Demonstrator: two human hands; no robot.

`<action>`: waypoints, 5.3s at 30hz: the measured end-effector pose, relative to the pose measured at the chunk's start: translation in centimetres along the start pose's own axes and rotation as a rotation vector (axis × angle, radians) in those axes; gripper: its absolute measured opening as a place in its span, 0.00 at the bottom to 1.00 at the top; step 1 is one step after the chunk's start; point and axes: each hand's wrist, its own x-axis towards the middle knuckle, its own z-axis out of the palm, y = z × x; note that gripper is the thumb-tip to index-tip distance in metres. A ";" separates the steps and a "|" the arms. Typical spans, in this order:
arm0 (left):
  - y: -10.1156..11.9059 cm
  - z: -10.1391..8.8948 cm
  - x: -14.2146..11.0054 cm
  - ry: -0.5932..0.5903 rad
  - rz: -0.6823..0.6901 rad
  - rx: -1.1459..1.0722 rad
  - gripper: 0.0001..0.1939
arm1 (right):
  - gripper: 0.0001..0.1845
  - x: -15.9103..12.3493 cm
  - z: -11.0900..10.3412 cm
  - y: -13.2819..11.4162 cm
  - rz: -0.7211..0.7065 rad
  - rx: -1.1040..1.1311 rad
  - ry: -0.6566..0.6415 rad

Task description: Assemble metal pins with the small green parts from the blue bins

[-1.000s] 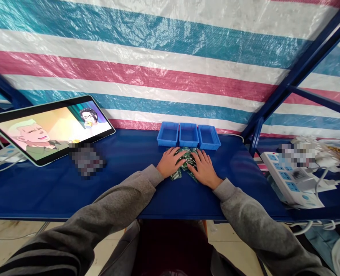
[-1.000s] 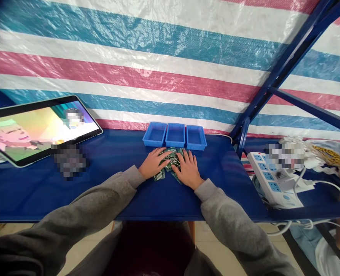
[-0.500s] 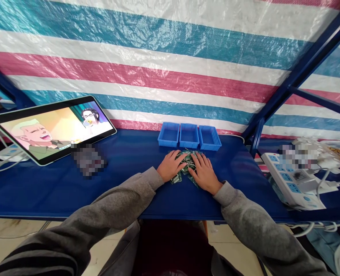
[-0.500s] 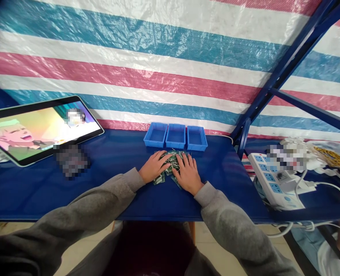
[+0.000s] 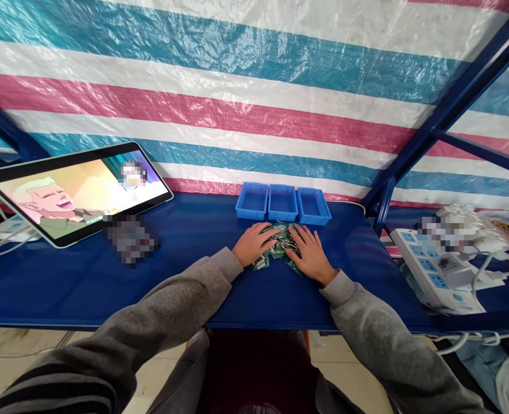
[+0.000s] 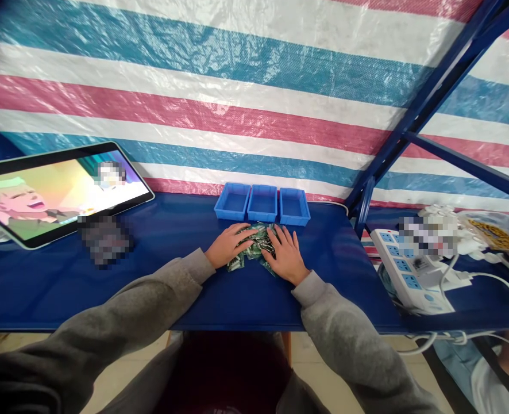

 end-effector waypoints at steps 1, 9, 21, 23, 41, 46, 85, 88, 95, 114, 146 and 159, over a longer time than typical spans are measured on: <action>0.1 0.0 0.0 0.011 -0.018 0.002 0.26 | 0.35 -0.1 0.0 0.0 -0.012 0.002 0.001; 0.8 0.1 0.3 0.078 -0.055 0.065 0.23 | 0.34 -0.1 -0.2 -0.5 -0.021 -0.032 -0.019; 0.8 0.1 0.2 0.130 0.019 0.162 0.24 | 0.31 0.0 0.0 -0.4 -0.008 -0.014 0.044; 0.9 0.0 0.3 0.132 0.020 0.182 0.24 | 0.33 0.0 -0.1 -0.5 -0.009 -0.013 0.054; -0.8 -0.5 0.6 0.074 0.104 0.103 0.26 | 0.26 0.4 0.3 0.1 -0.029 0.009 0.042; -1.2 -0.2 0.7 0.091 0.064 0.036 0.24 | 0.25 0.6 0.8 0.8 -0.036 0.076 0.075; -2.9 -1.2 -1.3 -0.200 0.120 0.107 0.35 | 0.40 -1.6 0.6 0.4 0.029 -0.114 0.019; -2.8 -0.9 -1.2 -0.174 0.126 0.107 0.35 | 0.42 -1.5 0.8 0.4 0.025 -0.096 0.004; -1.4 -0.2 -0.8 -0.106 0.087 0.133 0.36 | 0.46 -1.0 0.9 0.1 -0.024 0.004 -0.022; -0.8 0.1 -0.6 -0.038 0.054 0.096 0.32 | 0.44 -0.9 0.8 -0.4 -0.001 -0.037 -0.016; -0.7 -0.3 0.2 -0.018 0.128 0.202 0.31 | 0.43 0.2 0.9 0.1 -0.049 -0.085 0.013; -2.0 -0.7 1.5 -0.042 0.233 0.150 0.30 | 0.41 1.1 0.9 0.8 -0.057 -0.089 -0.021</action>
